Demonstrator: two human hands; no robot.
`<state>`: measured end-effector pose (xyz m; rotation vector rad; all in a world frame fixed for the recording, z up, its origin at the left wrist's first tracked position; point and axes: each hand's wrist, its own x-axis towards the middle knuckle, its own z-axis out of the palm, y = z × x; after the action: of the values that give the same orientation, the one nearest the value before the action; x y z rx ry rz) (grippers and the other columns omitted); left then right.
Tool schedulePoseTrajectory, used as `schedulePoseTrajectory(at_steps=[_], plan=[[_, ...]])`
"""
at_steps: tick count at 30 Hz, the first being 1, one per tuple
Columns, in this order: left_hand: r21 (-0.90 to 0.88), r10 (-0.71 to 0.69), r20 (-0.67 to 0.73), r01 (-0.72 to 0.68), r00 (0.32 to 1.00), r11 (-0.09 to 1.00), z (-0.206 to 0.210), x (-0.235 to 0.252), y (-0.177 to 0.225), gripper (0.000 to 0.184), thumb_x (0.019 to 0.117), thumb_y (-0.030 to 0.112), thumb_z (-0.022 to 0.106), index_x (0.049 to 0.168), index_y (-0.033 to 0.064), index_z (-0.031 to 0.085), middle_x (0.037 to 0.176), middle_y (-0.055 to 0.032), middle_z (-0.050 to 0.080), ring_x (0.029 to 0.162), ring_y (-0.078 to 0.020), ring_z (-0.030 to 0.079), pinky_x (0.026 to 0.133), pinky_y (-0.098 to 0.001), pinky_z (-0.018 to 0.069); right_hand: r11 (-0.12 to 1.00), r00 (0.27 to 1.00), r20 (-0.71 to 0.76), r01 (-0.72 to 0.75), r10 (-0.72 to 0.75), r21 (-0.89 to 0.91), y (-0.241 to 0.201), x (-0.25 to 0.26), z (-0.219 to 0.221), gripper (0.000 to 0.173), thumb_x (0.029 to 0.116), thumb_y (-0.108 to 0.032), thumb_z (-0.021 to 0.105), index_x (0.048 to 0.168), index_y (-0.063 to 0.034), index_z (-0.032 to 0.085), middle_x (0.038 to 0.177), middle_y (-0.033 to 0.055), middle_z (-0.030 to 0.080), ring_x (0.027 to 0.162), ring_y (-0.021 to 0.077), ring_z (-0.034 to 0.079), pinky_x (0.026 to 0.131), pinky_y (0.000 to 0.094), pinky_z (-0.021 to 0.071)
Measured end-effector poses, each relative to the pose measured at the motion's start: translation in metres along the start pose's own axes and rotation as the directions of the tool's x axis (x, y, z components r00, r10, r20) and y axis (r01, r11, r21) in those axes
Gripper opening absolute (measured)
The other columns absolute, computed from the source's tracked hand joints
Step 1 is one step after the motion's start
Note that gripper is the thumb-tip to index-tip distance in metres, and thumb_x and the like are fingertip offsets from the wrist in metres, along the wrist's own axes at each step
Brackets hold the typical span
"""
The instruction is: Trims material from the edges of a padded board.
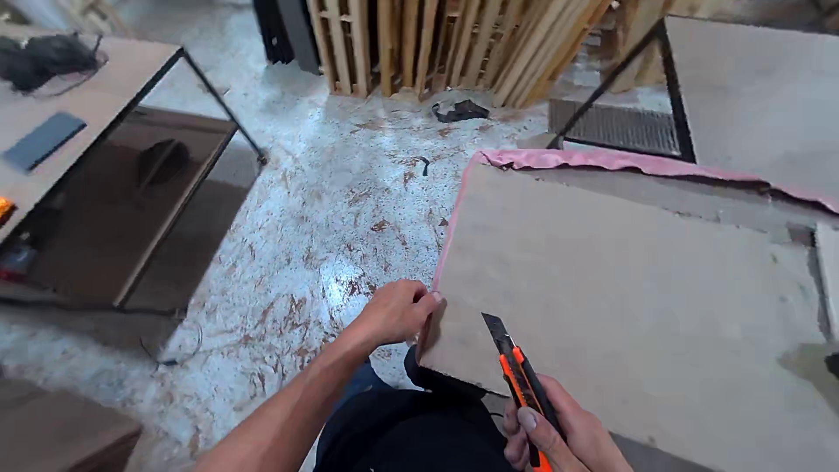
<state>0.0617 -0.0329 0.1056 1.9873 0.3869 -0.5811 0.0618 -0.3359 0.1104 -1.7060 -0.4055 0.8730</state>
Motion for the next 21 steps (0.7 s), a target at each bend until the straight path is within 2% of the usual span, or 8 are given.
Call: schedulePoseTrajectory(at_steps=[2, 5, 7, 9, 12, 15, 17, 21], plan=[[-0.136, 0.108, 0.045, -0.101, 0.993, 0.986, -0.007, 0.017, -0.010, 0.034, 0.1089, 0.028, 0.046, 0.100, 0.0049, 0.070, 0.082, -0.0041, 0.069, 0.076, -0.0126, 0.066, 0.074, -0.0336, 0.0555, 0.993, 0.991, -0.137, 0.023, -0.007, 0.118, 0.012, -0.009, 0.027, 0.054, 0.1017, -0.048, 0.058, 0.132, -0.0040, 0.049, 0.091, 0.0063, 0.073, 0.065, 0.0231, 0.074, 0.059, 0.0407, 0.0666], [0.259, 0.431, -0.012, -0.413, 0.902, 0.873, -0.022, 0.030, -0.016, 0.021, 0.1012, 0.018, 0.057, 0.114, 0.0105, 0.071, 0.094, -0.0027, 0.071, 0.082, -0.0147, 0.069, 0.076, -0.0384, 0.0594, 0.964, 0.927, -0.375, 0.099, 0.001, 0.246, 0.033, -0.018, 0.082, 0.061, 0.1005, -0.052, 0.059, 0.136, -0.0041, 0.048, 0.093, 0.0091, 0.075, 0.068, 0.0259, 0.075, 0.060, 0.0413, 0.0668], [0.551, 0.762, 0.028, -0.646, 0.647, 0.528, -0.031, 0.044, -0.022, 0.032, 0.0921, 0.025, 0.071, 0.121, 0.0104, 0.068, 0.105, -0.0049, 0.070, 0.093, -0.0176, 0.070, 0.080, -0.0395, 0.0605, 0.956, 0.850, -0.526, 0.144, 0.012, 0.255, 0.039, -0.021, 0.121, 0.059, 0.1021, -0.051, 0.056, 0.136, -0.0040, 0.046, 0.095, 0.0074, 0.074, 0.073, 0.0232, 0.074, 0.063, 0.0387, 0.0662], [0.642, 0.902, 0.175, -0.740, 0.395, 0.199, -0.041, 0.056, -0.021, 0.041, 0.0894, 0.032, 0.073, 0.124, 0.0107, 0.069, 0.115, -0.0095, 0.070, 0.108, -0.0240, 0.068, 0.092, -0.0435, 0.0565, 0.961, 0.764, -0.645, 0.160, 0.024, 0.225, 0.041, -0.022, 0.154, 0.053, 0.1033, -0.047, 0.055, 0.133, -0.0031, 0.047, 0.098, 0.0055, 0.073, 0.076, 0.0194, 0.074, 0.065, 0.0358, 0.0650], [0.623, 0.919, 0.350, -0.778, 0.183, -0.083, -0.046, 0.072, -0.017, 0.033, 0.0936, 0.030, 0.069, 0.124, 0.0192, 0.070, 0.123, -0.0075, 0.069, 0.121, -0.0251, 0.063, 0.104, -0.0468, 0.0496, 0.965, 0.673, -0.739, 0.209, -0.023, 0.160, 0.051, -0.014, 0.189, 0.052, 0.1038, -0.043, 0.057, 0.134, -0.0012, 0.053, 0.103, 0.0054, 0.075, 0.083, 0.0186, 0.076, 0.071, 0.0365, 0.0668], [0.553, 0.849, 0.521, -0.794, 0.093, -0.253, -0.053, 0.095, -0.010, 0.036, 0.1006, 0.035, 0.063, 0.135, 0.0250, 0.065, 0.145, -0.0003, 0.061, 0.144, -0.0212, 0.047, 0.120, -0.0511, 0.0353, 0.953, 0.620, -0.785, 0.233, 0.009, 0.194, 0.060, 0.001, 0.209, 0.051, 0.1056, -0.043, 0.053, 0.135, -0.0015, 0.052, 0.095, 0.0036, 0.073, 0.077, 0.0152, 0.073, 0.067, 0.0348, 0.0655], [0.493, 0.799, 0.601, -0.801, 0.029, -0.341, -0.060, 0.111, 0.004, 0.040, 0.1019, 0.041, 0.059, 0.136, 0.0217, 0.064, 0.147, -0.0003, 0.059, 0.146, -0.0203, 0.045, 0.122, -0.0516, 0.0329, 0.931, 0.576, -0.816, 0.269, 0.049, 0.246, 0.061, 0.012, 0.221, 0.057, 0.1049, -0.049, 0.051, 0.138, -0.0026, 0.047, 0.092, 0.0030, 0.070, 0.073, 0.0142, 0.071, 0.063, 0.0340, 0.0644], [0.330, 0.694, 0.691, -0.768, -0.200, -0.549, -0.064, 0.134, 0.027, 0.040, 0.1049, 0.039, 0.055, 0.139, 0.0190, 0.060, 0.147, -0.0034, 0.059, 0.145, -0.0208, 0.047, 0.121, -0.0476, 0.0336, 0.896, 0.443, -0.895, 0.372, 0.060, 0.243, 0.061, 0.034, 0.249, 0.059, 0.1052, -0.048, 0.050, 0.144, -0.0041, 0.042, 0.103, 0.0059, 0.070, 0.083, 0.0161, 0.072, 0.070, 0.0346, 0.0642]])
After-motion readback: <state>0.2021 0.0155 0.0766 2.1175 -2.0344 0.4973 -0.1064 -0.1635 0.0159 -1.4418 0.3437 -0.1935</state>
